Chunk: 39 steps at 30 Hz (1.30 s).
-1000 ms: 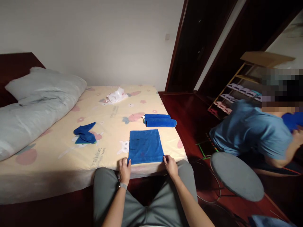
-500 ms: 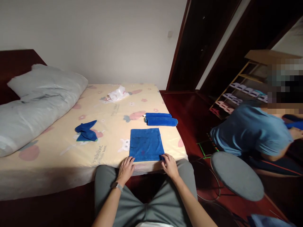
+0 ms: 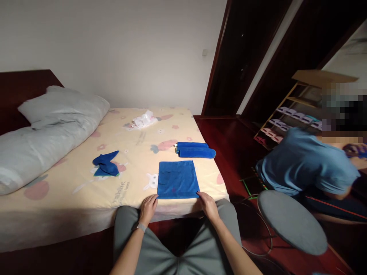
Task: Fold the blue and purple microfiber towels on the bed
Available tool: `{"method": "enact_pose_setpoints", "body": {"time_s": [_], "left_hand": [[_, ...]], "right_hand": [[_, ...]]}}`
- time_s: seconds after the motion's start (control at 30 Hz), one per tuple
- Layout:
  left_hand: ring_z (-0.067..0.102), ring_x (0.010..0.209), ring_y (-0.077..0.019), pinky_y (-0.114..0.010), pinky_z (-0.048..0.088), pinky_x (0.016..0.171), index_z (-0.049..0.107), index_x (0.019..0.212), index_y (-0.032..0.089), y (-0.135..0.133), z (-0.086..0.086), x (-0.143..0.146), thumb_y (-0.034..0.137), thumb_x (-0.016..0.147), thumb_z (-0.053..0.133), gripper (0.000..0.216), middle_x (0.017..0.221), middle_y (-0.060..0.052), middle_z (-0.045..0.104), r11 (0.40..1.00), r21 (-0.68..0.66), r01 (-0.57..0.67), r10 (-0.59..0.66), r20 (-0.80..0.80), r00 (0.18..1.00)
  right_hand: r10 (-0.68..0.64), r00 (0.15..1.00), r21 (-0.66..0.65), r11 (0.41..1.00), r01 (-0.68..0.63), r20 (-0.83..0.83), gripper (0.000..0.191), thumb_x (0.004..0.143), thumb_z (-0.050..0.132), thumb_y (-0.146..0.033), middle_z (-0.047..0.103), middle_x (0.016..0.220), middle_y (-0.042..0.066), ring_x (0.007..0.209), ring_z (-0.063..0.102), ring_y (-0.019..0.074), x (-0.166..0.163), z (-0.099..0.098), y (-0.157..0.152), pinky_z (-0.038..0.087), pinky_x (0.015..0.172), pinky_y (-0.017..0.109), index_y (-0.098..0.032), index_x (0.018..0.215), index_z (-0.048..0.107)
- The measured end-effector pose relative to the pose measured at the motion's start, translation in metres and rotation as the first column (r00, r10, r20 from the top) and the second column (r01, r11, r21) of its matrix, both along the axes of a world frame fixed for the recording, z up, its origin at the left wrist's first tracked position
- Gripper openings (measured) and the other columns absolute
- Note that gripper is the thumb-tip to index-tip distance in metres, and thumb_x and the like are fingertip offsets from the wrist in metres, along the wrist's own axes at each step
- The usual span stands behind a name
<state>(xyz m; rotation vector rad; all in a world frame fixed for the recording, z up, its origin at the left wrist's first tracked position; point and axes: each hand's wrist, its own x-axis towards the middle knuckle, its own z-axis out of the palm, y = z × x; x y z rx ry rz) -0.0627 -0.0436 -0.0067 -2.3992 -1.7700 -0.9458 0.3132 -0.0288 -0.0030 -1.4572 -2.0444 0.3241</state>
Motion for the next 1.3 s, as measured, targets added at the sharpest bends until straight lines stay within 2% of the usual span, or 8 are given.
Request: {"method": "enact_pose_setpoints", "body": {"time_s": [0.17, 0.3, 0.4, 0.57, 0.77, 1.0, 1.2, 1.3], "left_hand": [[0.068, 0.105, -0.0217, -0.039, 0.053, 0.094, 0.066, 0.12, 0.022, -0.001, 0.007, -0.002, 0.021, 0.098, 0.04, 0.034, 0.114, -0.009, 0.073, 0.997, 0.054, 0.062, -0.056, -0.092, 0.994], [0.067, 0.109, -0.0203, -0.038, 0.051, 0.099, 0.066, 0.12, 0.024, -0.005, 0.012, -0.006, 0.016, 0.096, 0.042, 0.035, 0.117, -0.007, 0.072, 0.982, -0.027, 0.187, -0.189, -0.189, 0.964], [0.066, 0.111, -0.0204, -0.039, 0.051, 0.099, 0.066, 0.119, 0.025, -0.007, 0.011, -0.004, 0.013, 0.092, 0.046, 0.036, 0.118, -0.006, 0.072, 0.976, -0.1, 0.193, -0.207, -0.16, 0.965], [0.069, 0.101, -0.0212, -0.038, 0.056, 0.091, 0.068, 0.111, 0.025, -0.003, -0.001, 0.001, 0.02, 0.089, 0.052, 0.027, 0.107, -0.007, 0.074, 0.992, -0.122, 0.03, -0.019, 0.089, 0.996], [0.069, 0.096, -0.023, -0.039, 0.057, 0.085, 0.069, 0.107, 0.021, 0.005, -0.012, 0.018, 0.038, 0.094, 0.05, 0.029, 0.103, -0.009, 0.074, 0.985, -0.097, -0.142, 0.167, 0.329, 0.929], [0.064, 0.101, -0.0295, -0.047, 0.049, 0.09, 0.065, 0.121, 0.018, 0.011, -0.015, 0.048, 0.028, 0.097, 0.041, 0.035, 0.111, -0.014, 0.073, 0.919, -0.062, -0.389, 0.393, 0.204, 0.897], [0.064, 0.096, -0.0288, -0.047, 0.043, 0.091, 0.06, 0.13, 0.019, 0.011, -0.006, 0.043, 0.021, 0.098, 0.035, 0.041, 0.109, -0.014, 0.073, 0.942, -0.058, -0.331, 0.334, 0.044, 0.941], [0.064, 0.093, -0.0268, -0.044, 0.043, 0.09, 0.058, 0.132, 0.021, 0.009, -0.001, 0.039, 0.025, 0.1, 0.035, 0.04, 0.108, -0.013, 0.073, 0.954, -0.011, -0.299, 0.299, -0.003, 0.954]], "right_hand": [[0.023, 1.0, -0.004, 1.0, -0.023, -0.007, 0.041, 0.092, 0.044, -0.015, 0.067, 0.126, 0.007, 0.116, 0.061, 0.0235, 0.011, 0.01, -0.003, 0.049, 0.1, 0.042, -0.025, 0.127, 0.063], [0.098, 0.994, -0.079, 0.992, -0.094, 0.047, 0.042, 0.091, 0.045, -0.016, 0.065, 0.131, 0.006, 0.118, 0.058, 0.0262, 0.021, 0.019, -0.01, 0.046, 0.1, 0.045, -0.028, 0.126, 0.065], [0.086, 0.994, -0.155, 0.983, -0.096, -0.073, 0.041, 0.09, 0.044, -0.018, 0.066, 0.129, 0.008, 0.118, 0.059, 0.0262, 0.024, 0.017, -0.009, 0.045, 0.103, 0.046, -0.025, 0.124, 0.066], [-0.134, 0.921, -0.302, 0.953, 0.02, -0.365, 0.037, 0.086, 0.049, -0.032, 0.072, 0.114, 0.01, 0.108, 0.065, 0.0267, 0.02, 0.004, 0.003, 0.049, 0.099, 0.045, -0.02, 0.114, 0.071], [-0.289, 0.773, -0.376, 0.924, 0.07, -0.565, 0.049, 0.082, 0.057, -0.058, 0.075, 0.103, 0.013, 0.098, 0.07, 0.0299, 0.01, -0.012, 0.019, 0.053, 0.092, 0.044, -0.016, 0.1, 0.073], [-0.319, 0.884, -0.282, 0.932, 0.228, -0.341, 0.049, 0.094, 0.039, -0.049, 0.074, 0.111, 0.013, 0.105, 0.068, 0.0288, 0.002, -0.018, 0.028, 0.052, 0.094, 0.043, -0.017, 0.111, 0.071], [-0.316, 0.946, -0.223, 0.919, 0.325, 0.074, 0.046, 0.096, 0.035, -0.04, 0.075, 0.097, 0.013, 0.091, 0.071, 0.0279, 0.003, -0.003, 0.028, 0.053, 0.082, 0.04, -0.019, 0.115, 0.071], [-0.348, 0.931, -0.214, 0.906, 0.365, 0.111, 0.045, 0.096, 0.035, -0.04, 0.075, 0.095, 0.014, 0.088, 0.07, 0.0275, -0.001, 0.002, 0.025, 0.052, 0.079, 0.038, -0.019, 0.114, 0.071]]}}
